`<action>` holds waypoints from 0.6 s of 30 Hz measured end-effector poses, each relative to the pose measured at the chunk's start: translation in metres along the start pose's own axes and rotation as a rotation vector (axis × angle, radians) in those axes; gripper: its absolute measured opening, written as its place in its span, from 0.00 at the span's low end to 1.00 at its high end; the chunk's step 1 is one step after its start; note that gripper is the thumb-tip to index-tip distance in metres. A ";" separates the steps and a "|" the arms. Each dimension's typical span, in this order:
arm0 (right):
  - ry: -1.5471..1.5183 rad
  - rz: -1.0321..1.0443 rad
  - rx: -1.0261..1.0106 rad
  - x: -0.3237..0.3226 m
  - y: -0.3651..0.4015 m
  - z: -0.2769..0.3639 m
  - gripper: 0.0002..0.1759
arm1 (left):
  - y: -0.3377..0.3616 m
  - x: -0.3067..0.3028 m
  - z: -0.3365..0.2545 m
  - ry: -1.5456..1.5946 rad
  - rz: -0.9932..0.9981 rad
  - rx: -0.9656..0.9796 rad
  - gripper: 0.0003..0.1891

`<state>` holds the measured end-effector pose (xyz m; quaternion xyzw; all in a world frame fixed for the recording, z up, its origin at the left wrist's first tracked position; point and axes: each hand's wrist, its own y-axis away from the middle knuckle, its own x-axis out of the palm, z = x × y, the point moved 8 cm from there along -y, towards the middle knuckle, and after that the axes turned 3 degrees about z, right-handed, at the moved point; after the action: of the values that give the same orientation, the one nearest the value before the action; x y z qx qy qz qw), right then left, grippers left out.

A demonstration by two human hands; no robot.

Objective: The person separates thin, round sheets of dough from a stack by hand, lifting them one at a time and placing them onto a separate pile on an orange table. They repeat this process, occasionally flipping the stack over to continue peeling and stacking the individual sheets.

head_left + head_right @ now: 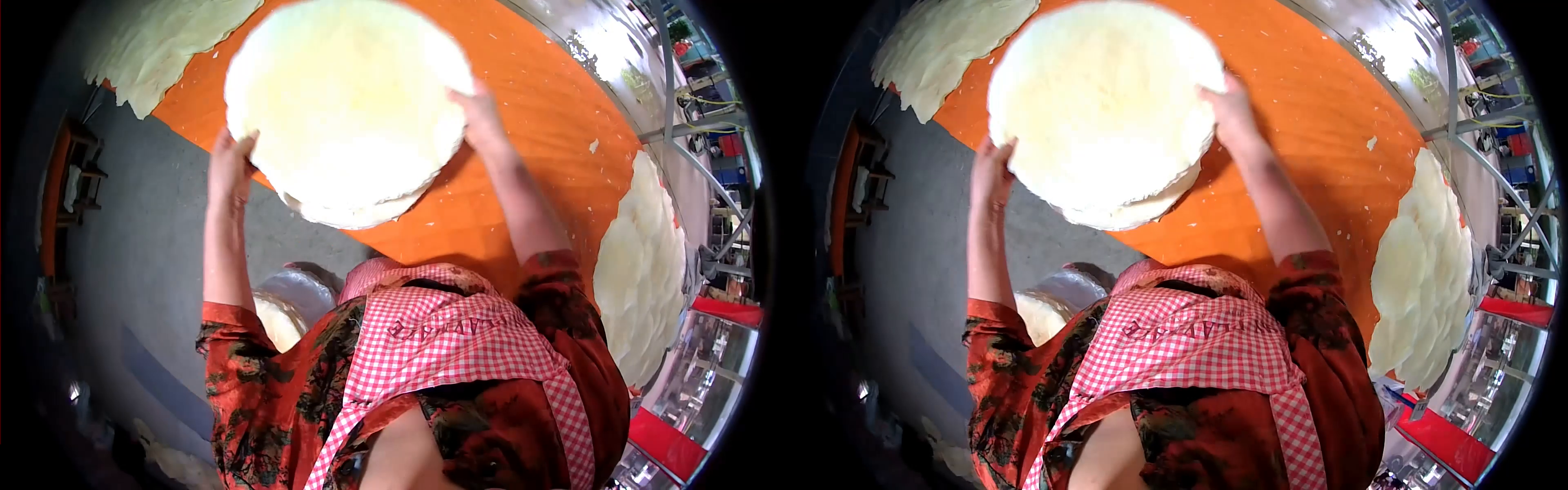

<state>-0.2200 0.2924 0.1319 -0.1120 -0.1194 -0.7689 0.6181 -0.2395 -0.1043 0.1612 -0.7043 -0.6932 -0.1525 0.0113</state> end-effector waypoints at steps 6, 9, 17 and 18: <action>0.225 -0.092 0.255 -0.041 0.007 -0.134 0.23 | -0.016 -0.067 0.161 -0.178 -0.051 -0.297 0.07; 0.208 -0.090 0.359 -0.031 0.014 -0.115 0.21 | -0.010 -0.070 0.164 -0.147 -0.048 -0.334 0.05; 0.296 -0.104 0.201 -0.008 0.021 -0.077 0.19 | -0.008 -0.066 0.131 -0.176 -0.069 -0.291 0.07; 0.366 -0.108 0.178 -0.018 0.020 -0.090 0.19 | -0.009 -0.068 0.141 -0.207 -0.067 -0.303 0.08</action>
<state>-0.1992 0.2761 0.0421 0.0914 -0.0785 -0.7947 0.5950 -0.2196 -0.1380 0.0098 -0.6865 -0.6828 -0.1821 -0.1715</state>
